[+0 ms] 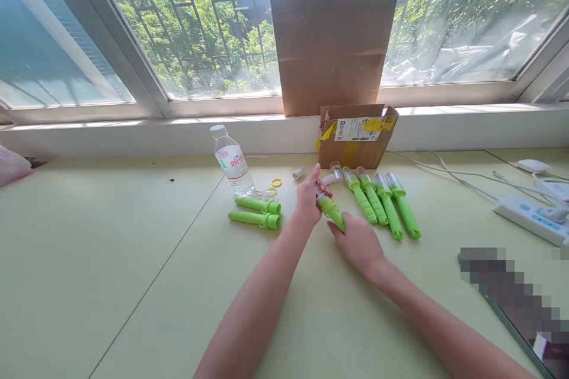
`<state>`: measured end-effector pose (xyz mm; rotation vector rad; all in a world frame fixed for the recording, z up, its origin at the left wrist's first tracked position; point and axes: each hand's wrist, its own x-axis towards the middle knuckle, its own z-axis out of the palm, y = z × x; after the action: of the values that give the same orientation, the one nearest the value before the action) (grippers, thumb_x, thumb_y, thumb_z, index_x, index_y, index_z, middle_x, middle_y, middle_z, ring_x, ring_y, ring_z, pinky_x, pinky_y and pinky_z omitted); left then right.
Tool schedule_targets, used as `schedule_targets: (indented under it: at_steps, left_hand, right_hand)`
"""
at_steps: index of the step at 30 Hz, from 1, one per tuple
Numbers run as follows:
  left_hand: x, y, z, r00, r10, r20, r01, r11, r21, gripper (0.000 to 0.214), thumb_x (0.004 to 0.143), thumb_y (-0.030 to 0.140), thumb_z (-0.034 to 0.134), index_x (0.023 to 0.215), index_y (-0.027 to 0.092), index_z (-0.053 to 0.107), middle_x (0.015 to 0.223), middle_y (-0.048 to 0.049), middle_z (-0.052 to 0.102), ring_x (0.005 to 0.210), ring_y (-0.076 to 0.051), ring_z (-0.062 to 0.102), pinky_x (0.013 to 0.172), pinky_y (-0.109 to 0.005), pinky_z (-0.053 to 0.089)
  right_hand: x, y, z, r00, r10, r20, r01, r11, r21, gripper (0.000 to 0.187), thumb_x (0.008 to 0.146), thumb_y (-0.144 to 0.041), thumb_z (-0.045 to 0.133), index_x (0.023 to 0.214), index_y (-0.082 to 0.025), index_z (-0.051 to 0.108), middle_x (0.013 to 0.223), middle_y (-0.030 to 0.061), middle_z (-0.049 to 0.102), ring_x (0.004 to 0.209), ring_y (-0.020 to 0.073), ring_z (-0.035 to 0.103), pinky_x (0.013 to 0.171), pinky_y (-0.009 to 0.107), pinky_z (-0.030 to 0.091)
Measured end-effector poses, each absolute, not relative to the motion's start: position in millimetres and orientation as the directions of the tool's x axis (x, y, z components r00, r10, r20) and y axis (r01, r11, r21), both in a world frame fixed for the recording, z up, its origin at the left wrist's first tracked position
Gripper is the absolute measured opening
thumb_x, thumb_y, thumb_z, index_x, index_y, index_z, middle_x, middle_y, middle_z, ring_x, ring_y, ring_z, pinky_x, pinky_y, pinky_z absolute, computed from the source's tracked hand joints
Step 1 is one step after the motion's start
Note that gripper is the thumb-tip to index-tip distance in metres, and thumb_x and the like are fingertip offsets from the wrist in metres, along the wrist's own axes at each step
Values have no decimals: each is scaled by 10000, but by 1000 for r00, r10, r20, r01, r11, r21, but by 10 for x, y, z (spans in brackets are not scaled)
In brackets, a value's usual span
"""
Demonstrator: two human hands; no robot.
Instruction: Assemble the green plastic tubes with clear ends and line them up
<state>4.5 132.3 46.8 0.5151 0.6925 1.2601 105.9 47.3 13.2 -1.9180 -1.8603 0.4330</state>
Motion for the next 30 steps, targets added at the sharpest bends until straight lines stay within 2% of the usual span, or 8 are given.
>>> schedule_targets:
  at_steps: [5,9,16,19,23,26,28,30]
  left_hand:
    - [7,1341,458,232,961,-153,-669,272,692,418,697,315,701,512,183,350,426,62,356,385,-66,399,431,-225,380]
    - [-16,1335,486,281,951,-132,-674,293,678,405,722,254,646,468,179,339,395,56,334,372,-63,374,419,-221,367]
    - [-78,1317,512,374,926,-58,-652,307,694,422,753,250,601,453,184,313,369,56,295,357,-63,358,409,-211,339]
    - [-80,1318,522,363,930,-54,-656,296,695,435,755,291,626,476,184,310,381,63,297,365,-62,364,423,-209,353]
    - [-44,1335,515,302,953,-34,-618,223,754,437,739,502,650,565,183,406,448,52,406,419,-88,451,484,-235,412]
    - [-21,1373,438,203,979,-26,-553,137,822,488,741,656,552,656,179,487,527,14,503,476,-120,511,506,-251,421]
    - [-23,1407,351,62,998,-4,-454,32,890,534,781,695,442,686,174,512,569,-6,528,505,-126,519,514,-248,415]
    - [-43,1437,255,-108,991,79,-251,-104,963,527,850,658,329,703,185,510,623,-17,542,552,-136,529,517,-245,406]
  right_hand:
    - [1069,475,161,-64,998,5,689,48,-723,233,801,-259,451,627,-216,302,577,-30,428,515,119,377,492,246,236]
    - [1050,454,140,-90,996,-24,623,38,-781,216,752,-225,454,627,-220,278,562,-47,354,506,108,313,478,247,213]
    - [1020,423,147,-156,983,-98,436,-20,-900,232,723,-233,460,654,-233,239,584,-63,247,502,90,221,450,245,169]
    - [1017,435,161,-146,984,-101,426,-30,-904,234,719,-241,476,643,-232,255,577,-64,251,496,89,228,449,244,175]
    - [983,412,164,-65,994,-90,427,-54,-902,190,751,-283,478,650,-229,326,571,-57,315,491,102,302,448,237,225]
    - [950,359,142,-3,999,36,430,34,-902,66,772,-271,464,796,-212,485,612,-44,401,515,120,373,462,236,293]
    - [945,339,120,21,992,122,447,100,-889,268,770,-237,459,1025,-196,533,670,-29,485,544,136,436,495,243,350]
    - [962,346,98,67,980,190,474,136,-870,443,767,-218,458,1207,-175,490,776,8,578,618,159,517,564,262,413]
